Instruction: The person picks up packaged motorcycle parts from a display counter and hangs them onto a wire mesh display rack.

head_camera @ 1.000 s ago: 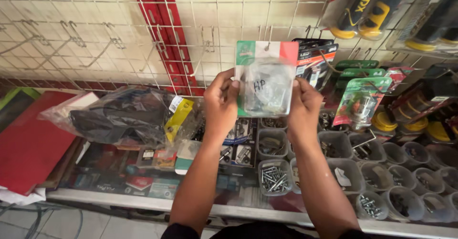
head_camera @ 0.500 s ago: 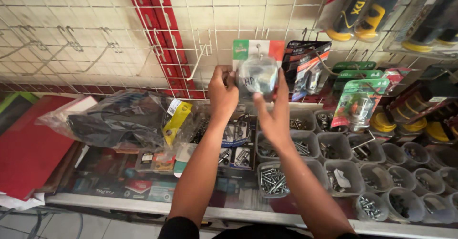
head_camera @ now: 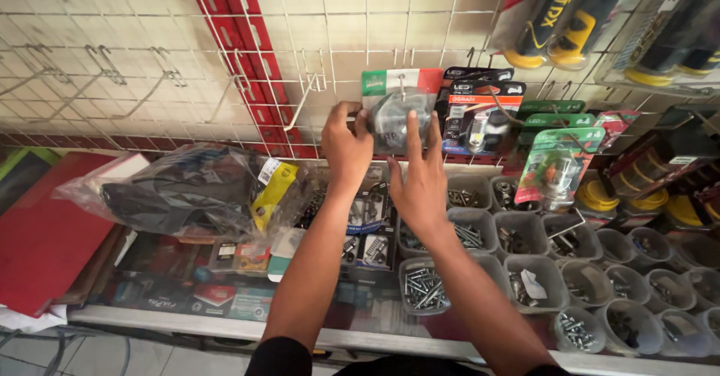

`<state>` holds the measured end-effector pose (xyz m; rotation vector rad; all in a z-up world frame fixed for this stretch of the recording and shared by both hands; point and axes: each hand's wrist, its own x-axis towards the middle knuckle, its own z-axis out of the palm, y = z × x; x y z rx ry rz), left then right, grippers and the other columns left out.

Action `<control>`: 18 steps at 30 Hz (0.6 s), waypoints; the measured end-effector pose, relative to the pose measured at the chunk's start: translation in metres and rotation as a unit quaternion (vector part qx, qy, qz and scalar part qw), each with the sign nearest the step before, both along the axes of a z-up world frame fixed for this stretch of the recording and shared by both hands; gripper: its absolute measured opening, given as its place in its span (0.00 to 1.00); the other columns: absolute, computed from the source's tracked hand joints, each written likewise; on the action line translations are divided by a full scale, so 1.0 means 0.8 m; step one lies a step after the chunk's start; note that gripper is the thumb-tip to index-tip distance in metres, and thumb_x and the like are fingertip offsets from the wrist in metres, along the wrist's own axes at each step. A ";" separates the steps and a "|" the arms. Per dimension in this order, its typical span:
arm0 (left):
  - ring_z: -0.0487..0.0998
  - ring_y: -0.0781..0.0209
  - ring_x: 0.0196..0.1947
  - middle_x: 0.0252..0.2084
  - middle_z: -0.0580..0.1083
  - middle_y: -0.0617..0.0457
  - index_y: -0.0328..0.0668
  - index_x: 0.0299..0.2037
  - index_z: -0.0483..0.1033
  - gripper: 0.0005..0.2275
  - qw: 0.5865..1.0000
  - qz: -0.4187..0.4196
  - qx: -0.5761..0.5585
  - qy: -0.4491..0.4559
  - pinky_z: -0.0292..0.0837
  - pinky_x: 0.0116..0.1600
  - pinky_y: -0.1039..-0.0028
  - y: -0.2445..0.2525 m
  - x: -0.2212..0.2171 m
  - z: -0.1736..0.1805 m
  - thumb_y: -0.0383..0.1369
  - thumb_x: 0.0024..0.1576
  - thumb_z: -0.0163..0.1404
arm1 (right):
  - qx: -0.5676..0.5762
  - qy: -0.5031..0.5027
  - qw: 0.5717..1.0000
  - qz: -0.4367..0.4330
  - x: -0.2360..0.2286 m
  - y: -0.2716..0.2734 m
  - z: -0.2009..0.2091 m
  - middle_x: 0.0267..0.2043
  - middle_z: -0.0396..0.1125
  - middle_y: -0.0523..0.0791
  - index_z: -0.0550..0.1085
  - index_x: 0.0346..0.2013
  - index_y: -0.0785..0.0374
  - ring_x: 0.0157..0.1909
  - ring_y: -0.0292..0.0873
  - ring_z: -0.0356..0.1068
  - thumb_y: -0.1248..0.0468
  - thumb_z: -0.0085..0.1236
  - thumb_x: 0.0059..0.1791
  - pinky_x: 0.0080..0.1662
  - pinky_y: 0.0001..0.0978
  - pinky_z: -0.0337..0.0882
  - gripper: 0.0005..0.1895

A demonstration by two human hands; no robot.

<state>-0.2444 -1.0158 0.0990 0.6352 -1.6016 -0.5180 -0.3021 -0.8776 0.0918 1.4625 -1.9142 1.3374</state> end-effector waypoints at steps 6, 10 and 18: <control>0.79 0.44 0.47 0.47 0.75 0.43 0.34 0.49 0.73 0.10 1.000 0.015 0.001 0.026 0.73 0.50 0.60 0.040 0.013 0.037 0.23 0.58 0.53 | 0.017 0.056 0.998 -0.034 -0.010 -0.010 -0.003 0.75 0.44 0.63 0.50 0.78 0.57 0.71 0.71 0.55 0.67 0.65 0.47 0.63 0.57 0.67 0.49; 0.74 0.42 0.56 0.53 0.73 0.43 0.34 0.54 0.74 0.17 0.985 -0.014 -0.171 -0.001 0.72 0.60 0.58 0.067 0.024 0.064 0.18 0.55 0.48 | 0.026 0.046 0.997 -0.048 -0.010 -0.014 -0.002 0.75 0.43 0.63 0.51 0.77 0.57 0.70 0.73 0.56 0.69 0.63 0.44 0.58 0.57 0.70 0.49; 0.76 0.48 0.48 0.46 0.76 0.51 0.40 0.46 0.80 0.11 0.969 -0.025 -0.202 -0.139 0.74 0.53 0.61 0.033 -0.006 0.096 0.23 0.53 0.57 | -0.021 0.085 0.995 -0.046 -0.014 -0.025 -0.003 0.78 0.40 0.62 0.54 0.76 0.59 0.72 0.72 0.55 0.73 0.63 0.42 0.65 0.57 0.66 0.49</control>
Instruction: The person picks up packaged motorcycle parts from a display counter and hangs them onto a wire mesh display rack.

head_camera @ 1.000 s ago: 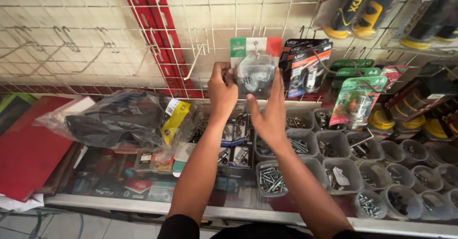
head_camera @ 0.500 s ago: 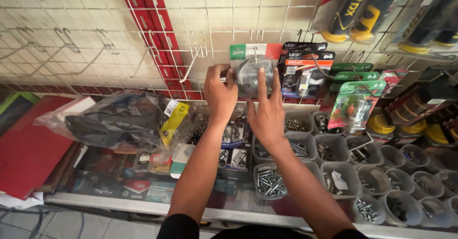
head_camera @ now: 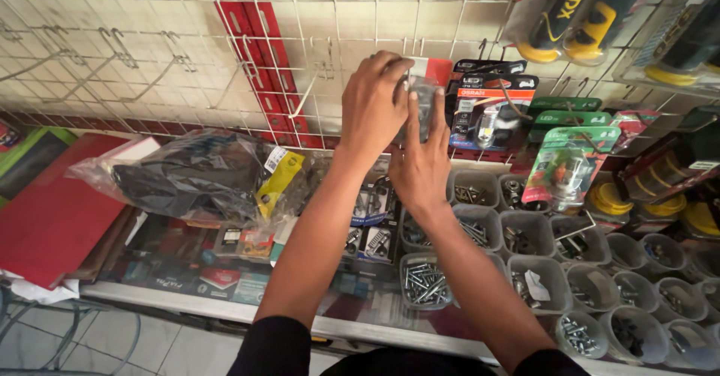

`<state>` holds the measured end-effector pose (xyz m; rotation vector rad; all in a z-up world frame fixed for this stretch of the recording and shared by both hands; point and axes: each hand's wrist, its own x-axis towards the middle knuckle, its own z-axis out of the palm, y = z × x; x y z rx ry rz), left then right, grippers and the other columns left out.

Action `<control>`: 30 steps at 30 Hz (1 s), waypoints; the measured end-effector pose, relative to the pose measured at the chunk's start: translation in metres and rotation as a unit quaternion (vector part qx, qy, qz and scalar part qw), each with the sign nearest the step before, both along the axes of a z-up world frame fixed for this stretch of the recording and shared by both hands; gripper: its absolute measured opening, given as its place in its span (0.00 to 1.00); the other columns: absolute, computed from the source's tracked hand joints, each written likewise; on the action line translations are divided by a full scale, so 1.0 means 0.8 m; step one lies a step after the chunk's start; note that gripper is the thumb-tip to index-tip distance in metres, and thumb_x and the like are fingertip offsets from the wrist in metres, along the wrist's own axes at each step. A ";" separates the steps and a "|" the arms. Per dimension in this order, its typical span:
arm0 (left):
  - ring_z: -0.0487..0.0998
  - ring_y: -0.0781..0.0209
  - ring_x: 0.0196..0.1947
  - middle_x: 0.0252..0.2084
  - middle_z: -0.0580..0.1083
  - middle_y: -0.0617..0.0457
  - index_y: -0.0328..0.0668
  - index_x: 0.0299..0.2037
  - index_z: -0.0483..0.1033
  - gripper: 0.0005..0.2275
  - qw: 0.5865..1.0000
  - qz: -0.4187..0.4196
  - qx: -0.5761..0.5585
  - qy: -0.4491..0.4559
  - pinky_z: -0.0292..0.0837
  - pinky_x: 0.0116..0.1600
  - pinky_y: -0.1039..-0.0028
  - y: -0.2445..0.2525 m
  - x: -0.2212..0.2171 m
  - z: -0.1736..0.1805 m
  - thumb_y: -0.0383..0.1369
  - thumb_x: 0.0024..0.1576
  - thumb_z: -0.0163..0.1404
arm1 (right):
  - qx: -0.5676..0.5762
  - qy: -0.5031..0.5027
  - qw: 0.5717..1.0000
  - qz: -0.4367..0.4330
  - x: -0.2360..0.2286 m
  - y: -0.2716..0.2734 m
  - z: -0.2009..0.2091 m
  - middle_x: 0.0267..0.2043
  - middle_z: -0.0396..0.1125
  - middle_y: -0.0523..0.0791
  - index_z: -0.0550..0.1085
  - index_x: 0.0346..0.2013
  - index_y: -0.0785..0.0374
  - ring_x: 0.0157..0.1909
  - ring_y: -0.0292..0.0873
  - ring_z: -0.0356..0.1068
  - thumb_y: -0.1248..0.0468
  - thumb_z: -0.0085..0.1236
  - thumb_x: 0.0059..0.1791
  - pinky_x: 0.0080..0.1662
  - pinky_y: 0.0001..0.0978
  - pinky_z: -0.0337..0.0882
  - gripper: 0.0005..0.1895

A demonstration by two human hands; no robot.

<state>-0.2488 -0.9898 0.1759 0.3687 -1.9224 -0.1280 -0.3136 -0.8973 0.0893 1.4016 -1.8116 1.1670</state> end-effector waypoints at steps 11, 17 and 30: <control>0.75 0.46 0.50 0.48 0.75 0.48 0.39 0.50 0.78 0.11 1.000 -0.006 0.021 0.013 0.73 0.55 0.60 0.003 0.002 -0.015 0.26 0.58 0.56 | 0.026 0.006 1.000 0.012 -0.004 0.007 -0.001 0.79 0.39 0.63 0.53 0.77 0.61 0.73 0.73 0.53 0.77 0.59 0.44 0.65 0.55 0.65 0.48; 0.73 0.41 0.59 0.60 0.72 0.43 0.37 0.59 0.72 0.16 0.996 -0.029 0.054 0.060 0.71 0.64 0.58 0.028 0.027 -0.040 0.27 0.61 0.54 | 0.032 0.008 0.999 0.037 -0.004 0.021 -0.001 0.80 0.36 0.63 0.52 0.78 0.60 0.76 0.71 0.51 0.78 0.56 0.44 0.68 0.54 0.65 0.48; 0.69 0.36 0.66 0.64 0.69 0.36 0.33 0.67 0.64 0.24 0.990 -0.008 0.136 0.035 0.66 0.70 0.57 0.132 0.098 -0.111 0.26 0.60 0.53 | 0.055 -0.065 0.988 0.126 0.039 0.111 -0.017 0.78 0.43 0.63 0.54 0.76 0.60 0.74 0.71 0.52 0.72 0.61 0.44 0.69 0.56 0.59 0.47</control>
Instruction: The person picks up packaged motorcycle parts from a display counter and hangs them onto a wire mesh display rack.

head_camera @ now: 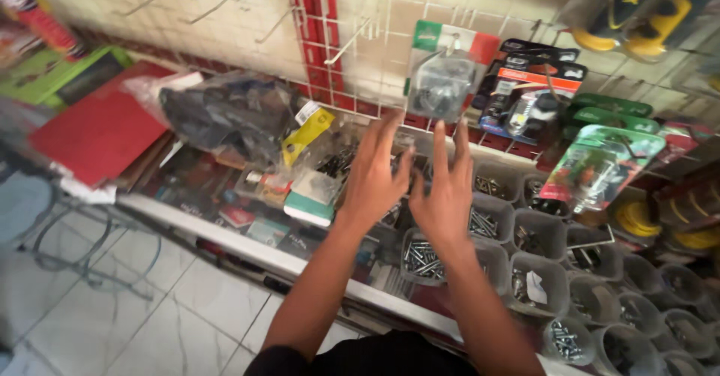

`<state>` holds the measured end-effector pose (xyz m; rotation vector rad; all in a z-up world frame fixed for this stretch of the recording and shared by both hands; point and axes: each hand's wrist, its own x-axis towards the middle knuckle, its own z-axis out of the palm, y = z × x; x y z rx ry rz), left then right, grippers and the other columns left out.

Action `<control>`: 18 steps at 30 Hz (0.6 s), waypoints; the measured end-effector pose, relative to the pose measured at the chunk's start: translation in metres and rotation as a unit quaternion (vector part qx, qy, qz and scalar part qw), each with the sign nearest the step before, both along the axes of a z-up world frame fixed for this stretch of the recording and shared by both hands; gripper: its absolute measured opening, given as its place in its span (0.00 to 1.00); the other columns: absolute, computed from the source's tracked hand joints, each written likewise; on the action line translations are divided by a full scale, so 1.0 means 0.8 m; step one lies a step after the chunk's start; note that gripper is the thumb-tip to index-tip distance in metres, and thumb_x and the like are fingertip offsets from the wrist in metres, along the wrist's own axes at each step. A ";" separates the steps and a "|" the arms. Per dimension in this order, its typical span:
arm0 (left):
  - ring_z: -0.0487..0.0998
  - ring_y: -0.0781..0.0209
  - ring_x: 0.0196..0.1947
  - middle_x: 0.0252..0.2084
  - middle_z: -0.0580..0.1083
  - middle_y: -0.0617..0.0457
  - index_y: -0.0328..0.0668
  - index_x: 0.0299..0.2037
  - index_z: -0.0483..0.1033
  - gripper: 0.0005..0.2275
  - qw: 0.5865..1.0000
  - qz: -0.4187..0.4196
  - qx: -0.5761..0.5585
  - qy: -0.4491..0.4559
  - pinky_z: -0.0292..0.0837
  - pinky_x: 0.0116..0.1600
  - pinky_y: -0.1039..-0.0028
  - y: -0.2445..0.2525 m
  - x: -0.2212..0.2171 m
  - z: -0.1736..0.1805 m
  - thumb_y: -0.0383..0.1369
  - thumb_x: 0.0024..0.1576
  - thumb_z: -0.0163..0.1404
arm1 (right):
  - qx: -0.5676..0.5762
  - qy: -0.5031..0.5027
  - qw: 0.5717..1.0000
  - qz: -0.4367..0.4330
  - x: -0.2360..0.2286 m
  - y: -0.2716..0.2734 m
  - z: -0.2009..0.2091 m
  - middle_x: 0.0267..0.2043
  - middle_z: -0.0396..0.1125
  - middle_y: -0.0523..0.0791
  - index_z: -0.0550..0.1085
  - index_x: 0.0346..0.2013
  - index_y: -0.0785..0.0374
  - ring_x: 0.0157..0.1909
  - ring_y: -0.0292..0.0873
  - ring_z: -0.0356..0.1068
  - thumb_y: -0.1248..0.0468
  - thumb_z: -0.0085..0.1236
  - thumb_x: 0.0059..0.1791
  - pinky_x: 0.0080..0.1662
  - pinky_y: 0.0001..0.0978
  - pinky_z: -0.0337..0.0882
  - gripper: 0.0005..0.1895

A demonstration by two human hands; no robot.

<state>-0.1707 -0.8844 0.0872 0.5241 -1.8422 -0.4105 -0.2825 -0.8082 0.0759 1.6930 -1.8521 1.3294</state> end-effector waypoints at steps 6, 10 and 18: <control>0.71 0.36 0.63 0.61 0.70 0.35 0.33 0.63 0.68 0.23 0.995 0.080 0.050 -0.037 0.67 0.67 0.57 0.077 0.029 -0.042 0.24 0.55 0.54 | 0.026 -0.029 0.995 0.092 0.024 0.050 -0.027 0.75 0.52 0.61 0.65 0.70 0.60 0.66 0.67 0.60 0.72 0.59 0.47 0.65 0.54 0.62 0.35; 0.72 0.38 0.61 0.61 0.71 0.38 0.33 0.62 0.69 0.21 0.989 0.124 0.068 -0.034 0.69 0.65 0.59 0.124 0.048 -0.058 0.24 0.57 0.55 | 0.032 -0.027 0.987 0.154 0.039 0.078 -0.044 0.74 0.54 0.58 0.67 0.68 0.59 0.66 0.65 0.61 0.73 0.58 0.46 0.64 0.52 0.63 0.33; 0.72 0.38 0.59 0.59 0.71 0.39 0.31 0.61 0.69 0.23 0.965 0.242 0.084 -0.062 0.68 0.62 0.57 0.214 0.092 -0.101 0.25 0.53 0.56 | 0.101 -0.026 0.946 0.306 0.059 0.120 -0.087 0.72 0.57 0.56 0.67 0.67 0.59 0.70 0.62 0.59 0.75 0.53 0.45 0.65 0.52 0.63 0.34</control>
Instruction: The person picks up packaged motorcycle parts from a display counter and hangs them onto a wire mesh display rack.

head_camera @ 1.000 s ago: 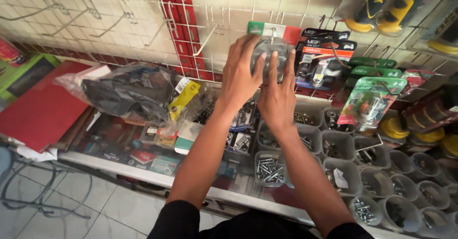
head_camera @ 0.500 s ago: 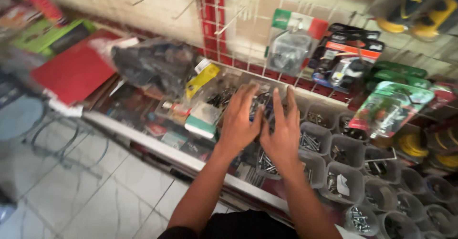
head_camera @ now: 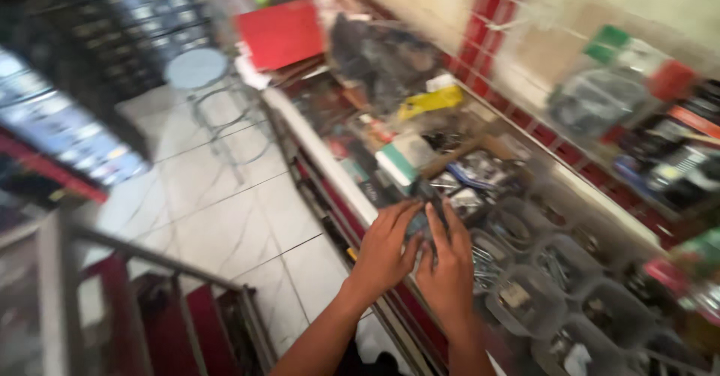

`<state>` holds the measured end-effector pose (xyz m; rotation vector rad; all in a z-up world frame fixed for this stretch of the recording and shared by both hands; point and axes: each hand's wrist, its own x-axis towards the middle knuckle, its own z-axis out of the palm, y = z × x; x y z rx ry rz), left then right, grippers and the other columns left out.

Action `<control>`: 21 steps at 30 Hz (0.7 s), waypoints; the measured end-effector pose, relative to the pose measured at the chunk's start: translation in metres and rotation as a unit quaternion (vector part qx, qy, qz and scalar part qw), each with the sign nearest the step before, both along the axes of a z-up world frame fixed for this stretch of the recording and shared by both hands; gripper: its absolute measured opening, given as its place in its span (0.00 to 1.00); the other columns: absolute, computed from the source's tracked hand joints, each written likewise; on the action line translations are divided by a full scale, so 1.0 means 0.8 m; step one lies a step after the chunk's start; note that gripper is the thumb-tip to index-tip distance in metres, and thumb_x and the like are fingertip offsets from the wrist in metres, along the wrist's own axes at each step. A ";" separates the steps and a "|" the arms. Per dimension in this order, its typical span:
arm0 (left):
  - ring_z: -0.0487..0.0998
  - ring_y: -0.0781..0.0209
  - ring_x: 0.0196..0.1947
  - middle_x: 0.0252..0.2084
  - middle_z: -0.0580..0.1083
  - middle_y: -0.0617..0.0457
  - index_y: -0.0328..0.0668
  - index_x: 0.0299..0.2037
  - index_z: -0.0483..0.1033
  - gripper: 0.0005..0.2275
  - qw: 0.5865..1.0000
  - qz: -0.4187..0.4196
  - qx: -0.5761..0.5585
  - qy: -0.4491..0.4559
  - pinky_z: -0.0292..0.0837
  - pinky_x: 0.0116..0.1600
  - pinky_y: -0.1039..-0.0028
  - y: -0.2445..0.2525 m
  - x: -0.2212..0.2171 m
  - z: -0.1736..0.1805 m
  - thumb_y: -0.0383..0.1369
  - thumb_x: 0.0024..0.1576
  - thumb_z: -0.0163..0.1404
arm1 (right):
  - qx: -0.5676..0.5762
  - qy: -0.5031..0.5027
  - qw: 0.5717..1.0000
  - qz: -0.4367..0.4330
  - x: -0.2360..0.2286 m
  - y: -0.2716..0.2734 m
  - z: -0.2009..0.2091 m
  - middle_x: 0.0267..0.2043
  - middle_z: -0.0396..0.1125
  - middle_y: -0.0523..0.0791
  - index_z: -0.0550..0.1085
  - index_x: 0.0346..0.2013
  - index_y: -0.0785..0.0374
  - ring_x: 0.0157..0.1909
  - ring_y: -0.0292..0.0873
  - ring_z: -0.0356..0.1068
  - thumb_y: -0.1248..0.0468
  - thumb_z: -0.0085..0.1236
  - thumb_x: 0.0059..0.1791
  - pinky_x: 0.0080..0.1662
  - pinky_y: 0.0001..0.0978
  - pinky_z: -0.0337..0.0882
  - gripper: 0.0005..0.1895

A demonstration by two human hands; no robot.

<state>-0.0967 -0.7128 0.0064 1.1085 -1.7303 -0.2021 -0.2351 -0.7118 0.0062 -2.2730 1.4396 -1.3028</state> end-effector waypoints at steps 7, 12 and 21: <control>0.72 0.41 0.58 0.58 0.72 0.41 0.32 0.59 0.70 0.22 0.989 0.134 0.062 -0.014 0.69 0.62 0.59 0.098 0.045 -0.035 0.24 0.53 0.55 | 0.044 -0.003 0.988 0.148 0.052 0.045 -0.027 0.70 0.59 0.56 0.68 0.66 0.58 0.68 0.62 0.61 0.75 0.55 0.43 0.63 0.49 0.64 0.35; 0.72 0.41 0.59 0.58 0.72 0.41 0.32 0.59 0.71 0.22 0.974 0.218 0.062 -0.003 0.68 0.62 0.58 0.161 0.070 -0.040 0.25 0.53 0.56 | 0.043 -0.009 0.973 0.227 0.090 0.082 -0.027 0.70 0.60 0.55 0.68 0.66 0.59 0.69 0.61 0.61 0.75 0.54 0.44 0.64 0.47 0.65 0.33; 0.72 0.42 0.59 0.60 0.71 0.42 0.32 0.61 0.69 0.21 0.947 0.320 0.036 0.007 0.68 0.61 0.58 0.297 0.106 -0.032 0.26 0.57 0.55 | 0.020 0.007 0.944 0.329 0.145 0.176 -0.018 0.70 0.61 0.54 0.69 0.65 0.58 0.68 0.59 0.63 0.75 0.54 0.45 0.64 0.47 0.65 0.32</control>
